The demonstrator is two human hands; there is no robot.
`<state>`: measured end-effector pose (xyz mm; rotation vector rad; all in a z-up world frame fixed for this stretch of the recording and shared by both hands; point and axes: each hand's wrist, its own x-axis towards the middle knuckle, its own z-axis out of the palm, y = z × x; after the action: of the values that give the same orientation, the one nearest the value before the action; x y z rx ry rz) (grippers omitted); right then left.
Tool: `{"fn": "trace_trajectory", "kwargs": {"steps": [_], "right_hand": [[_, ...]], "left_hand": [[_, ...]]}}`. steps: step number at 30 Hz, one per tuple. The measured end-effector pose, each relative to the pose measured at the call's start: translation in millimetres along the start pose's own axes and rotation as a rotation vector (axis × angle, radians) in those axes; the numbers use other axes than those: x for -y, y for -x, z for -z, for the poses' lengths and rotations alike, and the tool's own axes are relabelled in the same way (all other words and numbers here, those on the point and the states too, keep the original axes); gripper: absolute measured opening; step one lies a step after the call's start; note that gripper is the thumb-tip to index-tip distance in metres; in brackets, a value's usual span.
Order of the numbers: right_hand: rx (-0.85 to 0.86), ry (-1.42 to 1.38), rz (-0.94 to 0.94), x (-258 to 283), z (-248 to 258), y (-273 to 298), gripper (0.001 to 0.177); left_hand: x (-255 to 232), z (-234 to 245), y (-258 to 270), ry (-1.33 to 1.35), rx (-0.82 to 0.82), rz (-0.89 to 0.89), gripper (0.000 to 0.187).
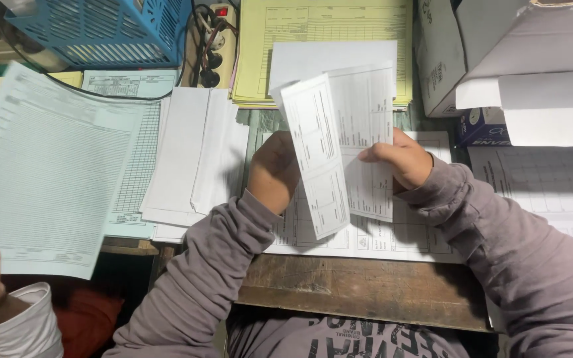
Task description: Folding printed documents and inserting them into envelopes.
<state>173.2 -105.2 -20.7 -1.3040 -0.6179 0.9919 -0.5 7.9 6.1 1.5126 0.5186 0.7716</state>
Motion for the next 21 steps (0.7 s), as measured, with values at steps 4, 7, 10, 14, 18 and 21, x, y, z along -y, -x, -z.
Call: {"fn": "trace_trajectory", "kwargs": {"steps": [4, 7, 10, 14, 18, 21], "right_hand": [[-0.138, -0.060, 0.003, -35.8, 36.9, -16.6, 0.025], [-0.174, -0.056, -0.035, 5.9, 24.7, -5.6, 0.036], [-0.195, 0.036, 0.011, 6.7, 46.4, -12.1, 0.041], [-0.295, 0.259, 0.028, 39.1, 34.8, 2.6, 0.024], [-0.201, 0.196, 0.114, 71.1, 30.6, 21.1, 0.016], [-0.220, 0.223, 0.075, 77.9, 54.4, 33.0, 0.013]], "left_hand": [[-10.8, 4.4, -3.3, -0.013, -0.114, -0.048, 0.011], [-18.2, 14.0, -4.1, -0.058, -0.127, -0.159, 0.010], [-26.9, 21.3, -3.3, -0.047, -0.172, -0.215, 0.016], [-29.0, 24.1, -3.0, -0.032, -0.255, -0.280, 0.019], [-29.0, 23.5, -0.9, -0.025, -0.335, -0.284, 0.022], [-27.8, 21.8, -1.8, 0.028, -0.375, -0.241, 0.018]]}}
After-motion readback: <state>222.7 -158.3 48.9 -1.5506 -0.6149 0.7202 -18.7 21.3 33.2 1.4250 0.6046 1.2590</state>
